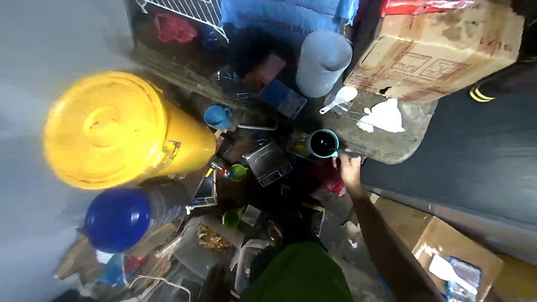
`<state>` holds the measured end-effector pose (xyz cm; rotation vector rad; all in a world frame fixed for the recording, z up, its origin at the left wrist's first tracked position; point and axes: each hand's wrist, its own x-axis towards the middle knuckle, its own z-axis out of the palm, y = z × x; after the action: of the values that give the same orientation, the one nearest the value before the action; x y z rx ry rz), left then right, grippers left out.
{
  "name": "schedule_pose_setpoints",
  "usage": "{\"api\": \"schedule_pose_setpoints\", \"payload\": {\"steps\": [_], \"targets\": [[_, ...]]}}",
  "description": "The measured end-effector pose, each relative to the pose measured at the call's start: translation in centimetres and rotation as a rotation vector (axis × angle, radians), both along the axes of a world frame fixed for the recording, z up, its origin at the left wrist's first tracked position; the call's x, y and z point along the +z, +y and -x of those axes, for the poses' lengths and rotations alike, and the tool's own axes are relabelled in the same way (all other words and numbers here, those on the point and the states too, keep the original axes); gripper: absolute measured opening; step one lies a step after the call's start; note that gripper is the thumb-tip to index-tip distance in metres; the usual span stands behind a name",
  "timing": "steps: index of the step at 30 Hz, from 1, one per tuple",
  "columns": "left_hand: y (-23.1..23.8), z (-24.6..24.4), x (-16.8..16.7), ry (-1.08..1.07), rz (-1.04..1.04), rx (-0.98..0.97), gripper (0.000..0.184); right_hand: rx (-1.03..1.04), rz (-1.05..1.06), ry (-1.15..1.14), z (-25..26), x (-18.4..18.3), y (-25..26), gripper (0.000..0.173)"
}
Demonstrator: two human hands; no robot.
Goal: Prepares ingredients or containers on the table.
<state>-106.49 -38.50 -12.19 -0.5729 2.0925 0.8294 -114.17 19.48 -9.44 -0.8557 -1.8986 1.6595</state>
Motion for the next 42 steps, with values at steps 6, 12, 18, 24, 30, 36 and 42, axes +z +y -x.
{"api": "schedule_pose_setpoints", "payload": {"steps": [6,12,18,24,30,36,42], "targets": [[7.3,5.0,4.1,0.123,-0.050,0.013,0.049,0.014,0.004,-0.115,4.5,-3.5,5.9,0.022],[8.4,3.6,2.2,0.001,-0.032,-0.031,0.046,0.006,-0.028,-0.147,6.1,-5.2,8.6,0.024],[9.7,4.4,1.3,-0.015,-0.056,-0.057,0.046,0.018,-0.121,-0.293,5.7,-5.0,9.2,0.028],[14.8,11.6,1.0,0.112,-0.152,-0.159,0.046,-0.001,-0.125,-0.328,5.9,-4.7,9.8,0.026],[26.7,24.1,3.3,0.337,-0.296,-0.373,0.046,0.010,-0.120,-0.211,5.6,-5.3,9.9,0.025],[40.7,35.6,7.1,0.612,-0.153,-0.688,0.052,0.012,-0.164,-0.124,5.6,-5.4,9.4,0.024],[51.0,42.7,6.2,0.786,0.077,-0.959,0.052,-0.023,-0.322,-0.066,3.1,-4.7,8.9,0.032]]}}
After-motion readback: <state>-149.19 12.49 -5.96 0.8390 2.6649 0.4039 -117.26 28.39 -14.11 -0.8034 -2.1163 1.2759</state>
